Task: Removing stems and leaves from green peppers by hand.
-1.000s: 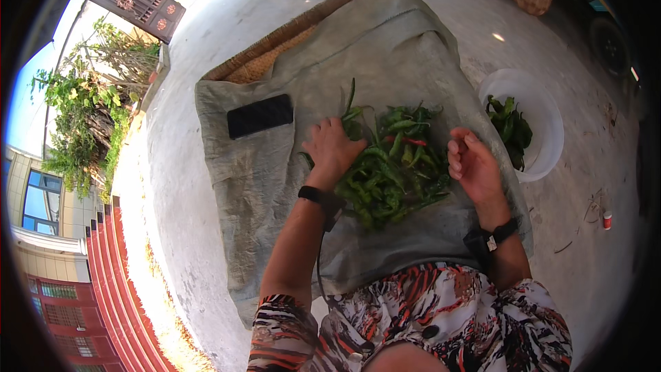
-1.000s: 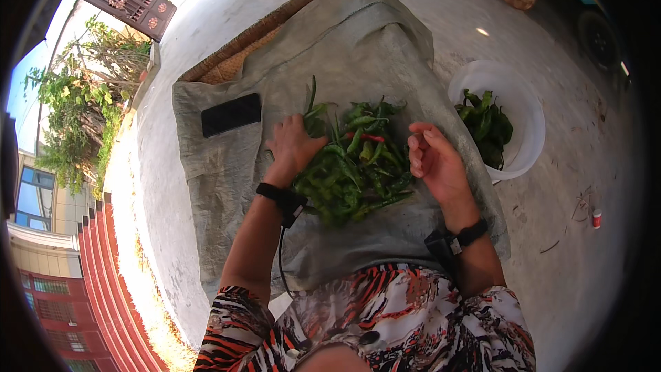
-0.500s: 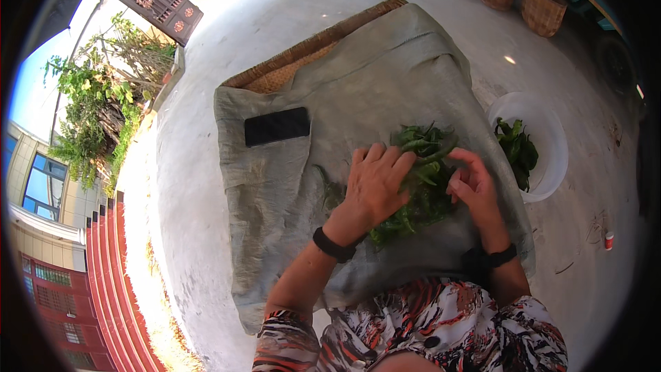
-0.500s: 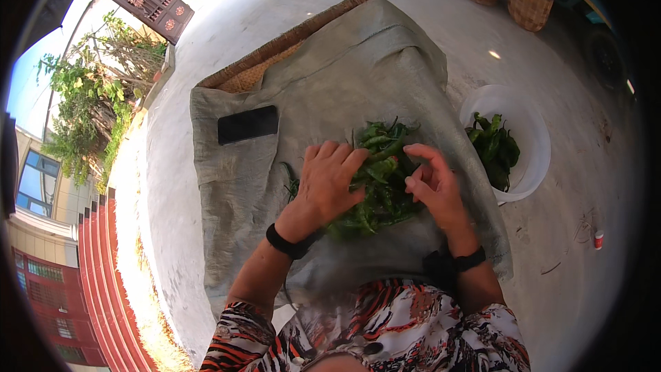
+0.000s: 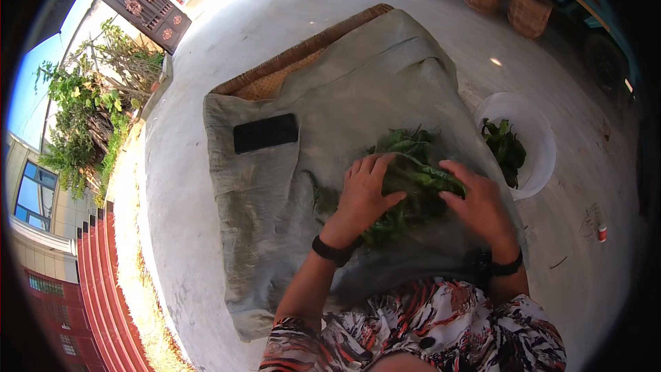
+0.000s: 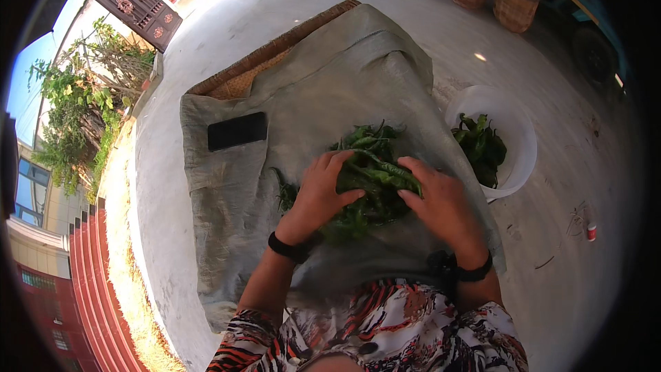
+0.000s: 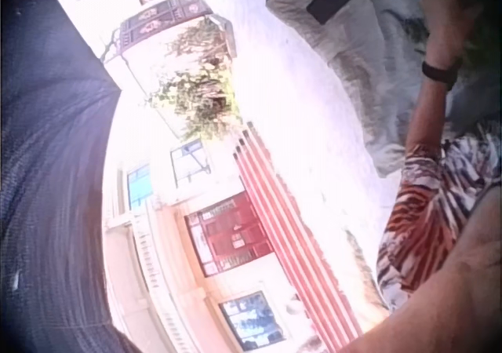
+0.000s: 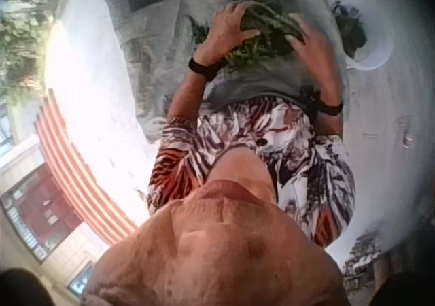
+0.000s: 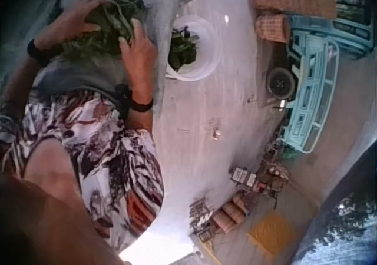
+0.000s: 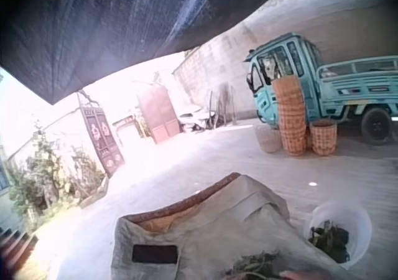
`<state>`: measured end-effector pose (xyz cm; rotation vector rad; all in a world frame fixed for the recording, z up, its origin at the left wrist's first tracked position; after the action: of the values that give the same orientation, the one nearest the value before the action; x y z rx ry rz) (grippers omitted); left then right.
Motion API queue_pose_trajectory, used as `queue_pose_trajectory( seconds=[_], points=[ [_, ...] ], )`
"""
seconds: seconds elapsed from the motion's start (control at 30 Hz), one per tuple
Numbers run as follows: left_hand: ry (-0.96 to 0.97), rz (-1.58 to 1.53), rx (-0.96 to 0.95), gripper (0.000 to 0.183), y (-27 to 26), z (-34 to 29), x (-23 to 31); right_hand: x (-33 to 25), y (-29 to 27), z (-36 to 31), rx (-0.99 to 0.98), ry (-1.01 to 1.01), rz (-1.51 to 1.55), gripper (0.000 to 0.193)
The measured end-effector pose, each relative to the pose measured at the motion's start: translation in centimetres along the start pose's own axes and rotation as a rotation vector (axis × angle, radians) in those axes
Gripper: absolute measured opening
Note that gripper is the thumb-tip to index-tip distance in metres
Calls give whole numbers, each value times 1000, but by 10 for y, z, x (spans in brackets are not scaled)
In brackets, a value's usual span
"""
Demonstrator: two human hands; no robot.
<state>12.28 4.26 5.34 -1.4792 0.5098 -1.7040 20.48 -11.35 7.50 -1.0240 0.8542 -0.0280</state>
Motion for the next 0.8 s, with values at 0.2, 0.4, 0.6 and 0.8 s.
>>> queue_pose_trajectory(
  seconds=[0.2, 0.4, 0.6, 0.8],
  points=[
    [-33, -36, 106, 77, 2, -4, -9, -2, -9, -4, -99, 237, 340, 53],
    [-54, -58, 201, 75, -13, -22, -7, -8, -34, -7, 84, 235, 638, 42],
    [-6, -461, 106, 34, -27, -14, 49, -2, 0, 3, -14, 231, 1166, 31],
    [-115, -698, -57, 22, 17, -26, 45, -9, 38, 5, -173, 237, 1202, 26]
  ],
)
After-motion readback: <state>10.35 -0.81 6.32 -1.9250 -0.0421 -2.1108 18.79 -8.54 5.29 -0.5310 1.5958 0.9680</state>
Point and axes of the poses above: each hand's wrist, its own z-axis towards the middle knuckle, its own y-axis out of the palm, x = y × z, the point moved 10 cm from there along z, towards the middle knuckle, and after that the axes turned 10 degrees about -z, right-handed, at the moved point
